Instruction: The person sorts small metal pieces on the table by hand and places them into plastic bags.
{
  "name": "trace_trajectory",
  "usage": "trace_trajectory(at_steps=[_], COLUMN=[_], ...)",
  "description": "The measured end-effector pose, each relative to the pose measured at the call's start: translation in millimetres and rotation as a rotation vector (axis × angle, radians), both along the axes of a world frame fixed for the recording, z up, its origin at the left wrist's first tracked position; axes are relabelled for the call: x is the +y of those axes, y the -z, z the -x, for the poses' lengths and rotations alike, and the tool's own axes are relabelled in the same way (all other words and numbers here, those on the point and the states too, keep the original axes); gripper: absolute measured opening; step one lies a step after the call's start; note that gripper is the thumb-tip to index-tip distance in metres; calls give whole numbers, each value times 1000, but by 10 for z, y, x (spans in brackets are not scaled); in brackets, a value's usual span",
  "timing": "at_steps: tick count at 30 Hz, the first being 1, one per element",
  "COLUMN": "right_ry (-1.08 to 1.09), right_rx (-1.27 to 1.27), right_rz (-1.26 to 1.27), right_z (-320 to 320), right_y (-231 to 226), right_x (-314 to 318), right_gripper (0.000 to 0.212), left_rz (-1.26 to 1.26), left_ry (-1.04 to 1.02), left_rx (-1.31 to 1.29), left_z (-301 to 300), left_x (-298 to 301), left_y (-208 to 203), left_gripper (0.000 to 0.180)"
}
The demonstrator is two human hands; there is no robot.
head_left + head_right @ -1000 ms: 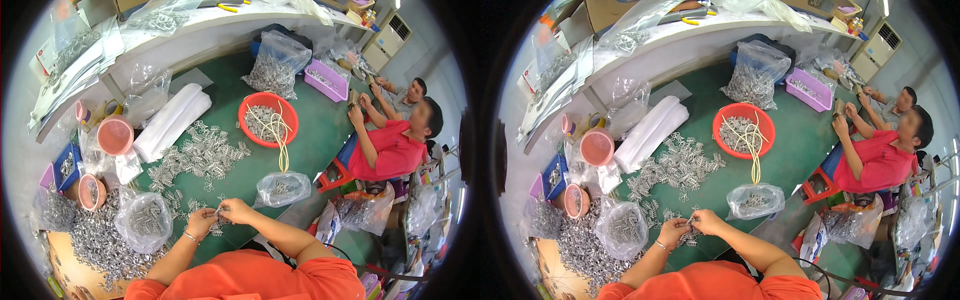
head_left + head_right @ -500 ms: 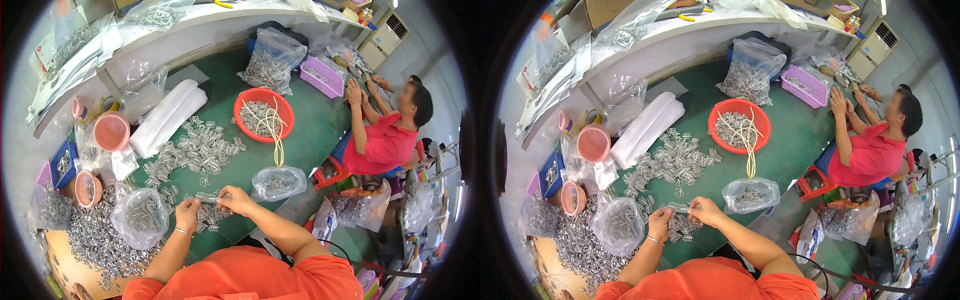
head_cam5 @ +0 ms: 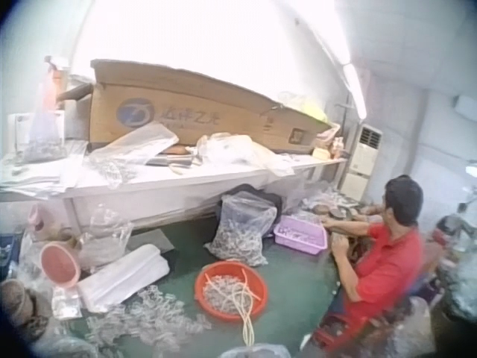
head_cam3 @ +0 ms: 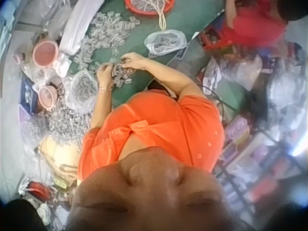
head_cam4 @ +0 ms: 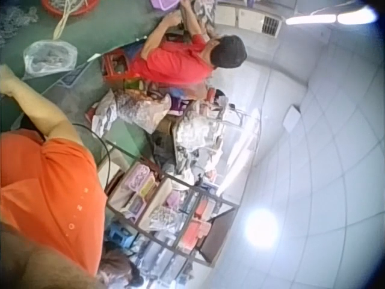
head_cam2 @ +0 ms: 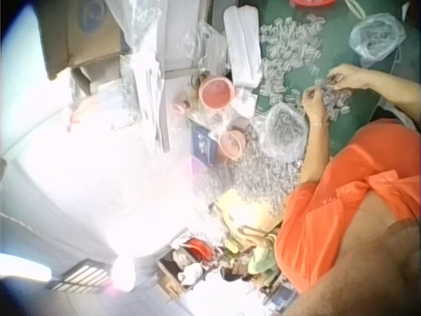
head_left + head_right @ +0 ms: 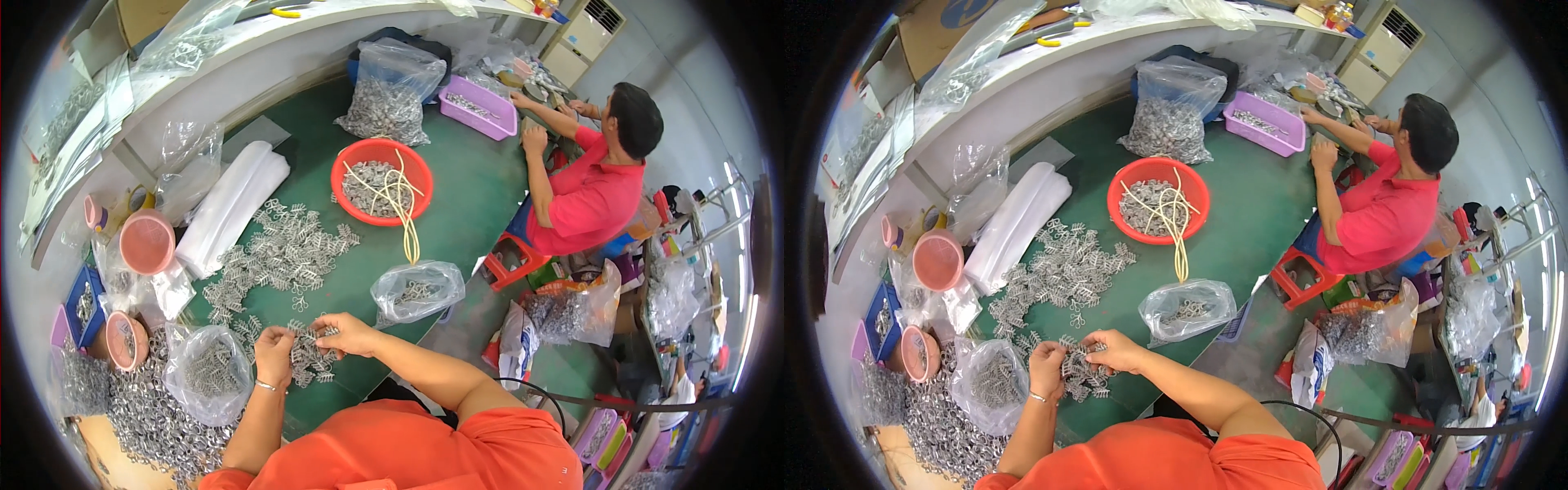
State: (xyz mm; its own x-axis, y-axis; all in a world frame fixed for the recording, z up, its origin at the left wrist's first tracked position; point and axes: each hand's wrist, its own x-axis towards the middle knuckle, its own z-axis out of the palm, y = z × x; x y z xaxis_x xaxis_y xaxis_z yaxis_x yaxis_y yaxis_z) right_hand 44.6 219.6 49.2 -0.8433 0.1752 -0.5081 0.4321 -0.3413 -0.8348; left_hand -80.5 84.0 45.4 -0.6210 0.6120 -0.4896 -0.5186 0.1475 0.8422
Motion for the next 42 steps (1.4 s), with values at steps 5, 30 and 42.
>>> trace_trajectory(at_steps=[5, 30, 42], right_ry=[163, 278, 333], right_rx=[-111, 127, 128], right_rz=[78, -141, 48], right_z=[-82, 47, -32], right_y=[-69, 154, -134], right_x=[40, -97, 7], right_gripper=[22, 14, 10], left_rz=[-53, 179, -63], left_ry=[159, 330, 303], left_rx=[-46, -121, -648], left_z=[64, -74, 130], left_x=[-73, 80, 21], left_y=[-3, -95, -180], left_gripper=[30, 17, 12])
